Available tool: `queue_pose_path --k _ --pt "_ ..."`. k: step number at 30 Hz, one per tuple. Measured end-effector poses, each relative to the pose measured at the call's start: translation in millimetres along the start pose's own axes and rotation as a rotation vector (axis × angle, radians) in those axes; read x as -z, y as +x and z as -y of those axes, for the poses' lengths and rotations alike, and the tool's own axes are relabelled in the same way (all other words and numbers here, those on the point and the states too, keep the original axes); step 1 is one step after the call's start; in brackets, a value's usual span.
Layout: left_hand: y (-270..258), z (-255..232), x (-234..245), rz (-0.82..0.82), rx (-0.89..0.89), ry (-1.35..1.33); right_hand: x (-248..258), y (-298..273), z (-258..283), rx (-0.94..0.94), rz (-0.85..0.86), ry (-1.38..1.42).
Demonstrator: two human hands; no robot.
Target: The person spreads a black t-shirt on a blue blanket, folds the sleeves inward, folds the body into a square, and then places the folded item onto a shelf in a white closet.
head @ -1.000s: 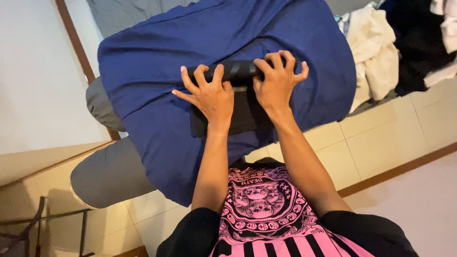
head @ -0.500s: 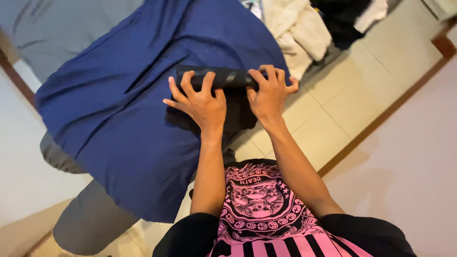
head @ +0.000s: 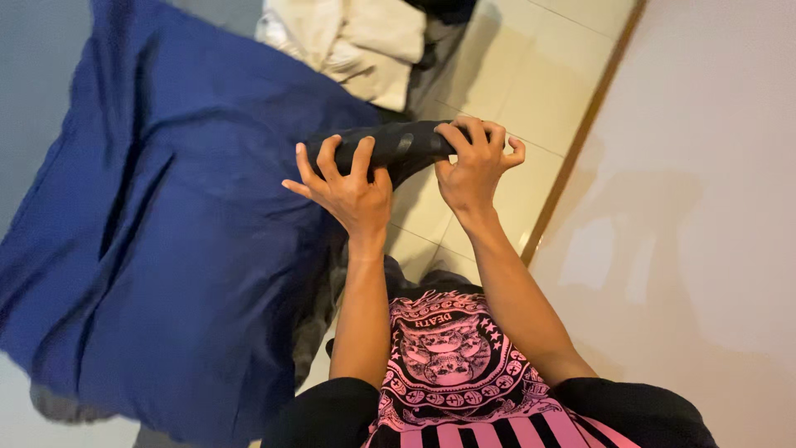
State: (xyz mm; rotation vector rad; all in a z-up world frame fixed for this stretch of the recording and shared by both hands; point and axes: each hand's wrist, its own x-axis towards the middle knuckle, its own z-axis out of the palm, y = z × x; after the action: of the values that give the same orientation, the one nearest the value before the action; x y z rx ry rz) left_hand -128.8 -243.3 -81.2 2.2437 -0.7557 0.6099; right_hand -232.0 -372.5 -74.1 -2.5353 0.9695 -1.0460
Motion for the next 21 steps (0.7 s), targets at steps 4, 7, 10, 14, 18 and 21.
queue_pose_path --k 4,7,10,14,18,21 --pt "-11 -30 -12 0.087 -0.080 -0.090 26 -12 -32 -0.093 -0.065 -0.055" --pt "-16 -53 -21 0.128 -0.122 -0.155 45 -18 -51 -0.195 -0.098 -0.097" --pt "-20 -66 -30 0.173 -0.177 -0.186 61 -28 -70 -0.256 -0.133 -0.109" --pt "-27 -85 -44 0.203 -0.235 -0.233 75 -39 -90 -0.309 -0.147 -0.196" --pt "-32 -99 -57 0.250 -0.271 -0.262 87 -46 -109 -0.317 -0.216 -0.222" --pt "-31 -109 -67 0.253 -0.296 -0.273 93 -43 -123 -0.325 -0.231 -0.246"
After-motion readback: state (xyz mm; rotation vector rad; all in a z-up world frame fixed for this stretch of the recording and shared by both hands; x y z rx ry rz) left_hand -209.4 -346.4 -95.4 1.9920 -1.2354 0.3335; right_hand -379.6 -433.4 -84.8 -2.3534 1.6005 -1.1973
